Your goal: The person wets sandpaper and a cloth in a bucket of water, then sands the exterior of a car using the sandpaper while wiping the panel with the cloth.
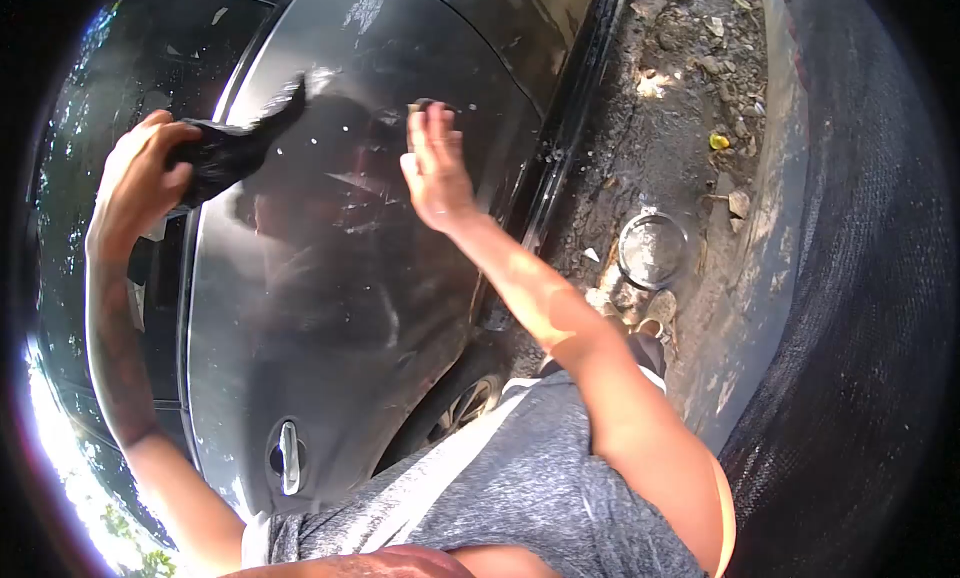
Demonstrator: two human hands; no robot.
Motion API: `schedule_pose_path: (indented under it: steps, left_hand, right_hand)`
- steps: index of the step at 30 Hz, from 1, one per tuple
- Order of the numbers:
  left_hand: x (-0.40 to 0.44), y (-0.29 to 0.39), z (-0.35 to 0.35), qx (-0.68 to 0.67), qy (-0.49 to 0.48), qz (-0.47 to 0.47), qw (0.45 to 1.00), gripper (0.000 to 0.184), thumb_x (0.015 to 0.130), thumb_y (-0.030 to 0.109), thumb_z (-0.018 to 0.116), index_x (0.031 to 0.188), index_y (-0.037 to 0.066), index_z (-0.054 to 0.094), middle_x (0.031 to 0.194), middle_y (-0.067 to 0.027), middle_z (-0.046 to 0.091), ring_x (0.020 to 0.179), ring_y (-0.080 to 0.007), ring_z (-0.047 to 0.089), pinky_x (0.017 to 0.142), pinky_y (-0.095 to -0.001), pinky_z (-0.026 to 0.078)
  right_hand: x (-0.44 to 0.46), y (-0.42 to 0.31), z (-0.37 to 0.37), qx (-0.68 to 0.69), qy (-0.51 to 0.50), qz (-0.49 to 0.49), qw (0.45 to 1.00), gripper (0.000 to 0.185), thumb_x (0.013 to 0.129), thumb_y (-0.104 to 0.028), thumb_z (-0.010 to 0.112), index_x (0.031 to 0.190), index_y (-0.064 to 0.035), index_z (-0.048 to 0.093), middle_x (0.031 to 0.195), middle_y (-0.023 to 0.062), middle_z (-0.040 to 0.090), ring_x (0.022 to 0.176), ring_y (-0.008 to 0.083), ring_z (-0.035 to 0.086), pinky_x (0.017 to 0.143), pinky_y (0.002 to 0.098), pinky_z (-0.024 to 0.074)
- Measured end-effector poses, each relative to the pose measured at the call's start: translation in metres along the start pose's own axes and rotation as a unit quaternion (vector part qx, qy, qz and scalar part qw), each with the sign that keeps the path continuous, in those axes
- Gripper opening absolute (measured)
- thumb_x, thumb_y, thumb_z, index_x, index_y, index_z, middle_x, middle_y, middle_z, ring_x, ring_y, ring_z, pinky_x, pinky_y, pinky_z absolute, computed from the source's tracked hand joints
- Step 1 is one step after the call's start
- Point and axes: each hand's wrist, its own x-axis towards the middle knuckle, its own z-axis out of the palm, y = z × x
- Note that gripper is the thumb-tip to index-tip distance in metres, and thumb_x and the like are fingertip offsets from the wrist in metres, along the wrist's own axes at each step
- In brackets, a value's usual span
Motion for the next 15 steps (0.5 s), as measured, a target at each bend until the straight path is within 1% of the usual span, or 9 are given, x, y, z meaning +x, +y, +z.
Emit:
schedule_pose_path:
  steps: [2, 3, 4, 5, 6, 9, 11, 13, 15]
  left_hand:
    - [-0.017, -0.026, 0.021, 0.078, 0.109, 0.005, 0.991, 0.062, 0.07, -0.01, 0.055, 0.129, 0.006, 0.064, 0.133, -0.0145, 0.056, 0.118, -0.0326, 0.058, 0.102, -0.042, 0.046]
    - [-0.019, -0.026, 0.033, 0.082, 0.104, 0.009, 0.991, 0.062, 0.07, -0.01, 0.055, 0.129, 0.006, 0.064, 0.133, -0.0145, 0.056, 0.118, -0.0326, 0.058, 0.102, -0.042, 0.046]
    - [-0.021, -0.026, 0.045, 0.086, 0.142, 0.067, 0.984, 0.069, 0.068, -0.013, 0.054, 0.134, 0.008, 0.061, 0.141, -0.0137, 0.052, 0.128, -0.0325, 0.052, 0.108, -0.0441, 0.041]
    - [-0.023, -0.027, 0.058, 0.09, 0.181, 0.123, 0.972, 0.076, 0.067, -0.016, 0.053, 0.138, 0.011, 0.058, 0.148, -0.0129, 0.048, 0.138, -0.0324, 0.045, 0.113, -0.0463, 0.037]
    - [-0.025, -0.029, 0.075, -0.035, 0.132, 0.129, 0.982, 0.081, 0.065, -0.019, 0.05, 0.138, 0.013, 0.059, 0.153, -0.0131, 0.044, 0.142, -0.0338, 0.041, 0.118, -0.0501, 0.029]
    - [-0.028, -0.028, 0.102, -0.004, 0.132, 0.249, 0.959, 0.055, 0.069, -0.009, 0.059, 0.118, 0.012, 0.073, 0.138, -0.0114, 0.06, 0.133, -0.0309, 0.052, 0.113, -0.0488, 0.036]
    - [-0.022, -0.033, 0.11, -0.038, 0.15, 0.261, 0.953, 0.036, 0.075, 0.005, 0.066, 0.11, 0.009, 0.074, 0.137, -0.01, 0.061, 0.132, -0.0314, 0.053, 0.109, -0.0472, 0.039]
    - [-0.023, -0.014, 0.101, -0.041, 0.141, 0.208, 0.967, 0.028, 0.077, 0.018, 0.075, 0.103, 0.005, 0.073, 0.135, -0.0098, 0.061, 0.13, -0.0335, 0.053, 0.107, -0.0461, 0.04]
    - [-0.02, -0.006, 0.105, -0.031, 0.17, 0.213, 0.962, 0.039, 0.07, 0.031, 0.085, 0.092, 0.004, 0.068, 0.123, -0.0099, 0.063, 0.121, -0.0343, 0.056, 0.1, -0.0455, 0.044]
  right_hand:
    - [-0.001, -0.026, 0.033, 0.001, -0.003, 0.005, 1.0, 0.062, 0.1, -0.018, 0.05, 0.155, 0.0007, 0.026, 0.162, 0.0277, 0.014, 0.15, 0.0477, 0.015, 0.12, 0.0581, 0.0208]
    - [-0.016, -0.051, 0.036, 0.052, -0.017, 0.035, 0.998, 0.062, 0.1, -0.018, 0.05, 0.154, 0.0016, 0.027, 0.162, 0.0284, 0.014, 0.149, 0.049, 0.017, 0.119, 0.0588, 0.0227]
    - [-0.045, -0.058, 0.05, 0.075, 0.001, -0.021, 0.997, 0.062, 0.099, -0.018, 0.049, 0.153, 0.0032, 0.028, 0.161, 0.0293, 0.014, 0.149, 0.0486, 0.018, 0.118, 0.061, 0.0228]
    - [-0.077, -0.063, 0.061, -0.082, -0.062, -0.128, 0.986, 0.061, 0.1, -0.021, 0.047, 0.153, 0.003, 0.028, 0.161, 0.031, 0.013, 0.149, 0.0483, 0.017, 0.118, 0.0638, 0.0194]
    - [-0.09, -0.069, 0.058, -0.018, -0.089, -0.065, 0.994, 0.061, 0.101, -0.023, 0.046, 0.153, 0.0032, 0.028, 0.161, 0.0314, 0.013, 0.15, 0.0479, 0.015, 0.118, 0.0647, 0.0171]
    - [-0.046, -0.048, 0.057, 0.007, -0.024, 0.063, 0.998, 0.06, 0.102, -0.025, 0.04, 0.154, 0.0038, 0.027, 0.161, 0.0318, 0.011, 0.151, 0.0473, 0.01, 0.119, 0.0639, 0.0109]
    - [0.023, -0.006, 0.051, -0.19, 0.008, 0.094, 0.977, 0.057, 0.104, -0.025, 0.038, 0.149, 0.008, 0.031, 0.16, 0.034, 0.01, 0.149, 0.0488, 0.013, 0.12, 0.063, 0.0109]
    - [0.071, 0.043, 0.046, -0.004, 0.135, 0.048, 0.99, 0.056, 0.106, -0.028, 0.034, 0.147, 0.0104, 0.034, 0.158, 0.0349, 0.017, 0.147, 0.0533, 0.014, 0.12, 0.0621, 0.0115]
    - [0.066, 0.039, 0.047, 0.138, 0.1, 0.061, 0.984, 0.064, 0.108, -0.04, 0.033, 0.152, 0.0065, 0.027, 0.161, 0.0345, 0.009, 0.15, 0.0489, 0.011, 0.124, 0.0488, 0.0102]
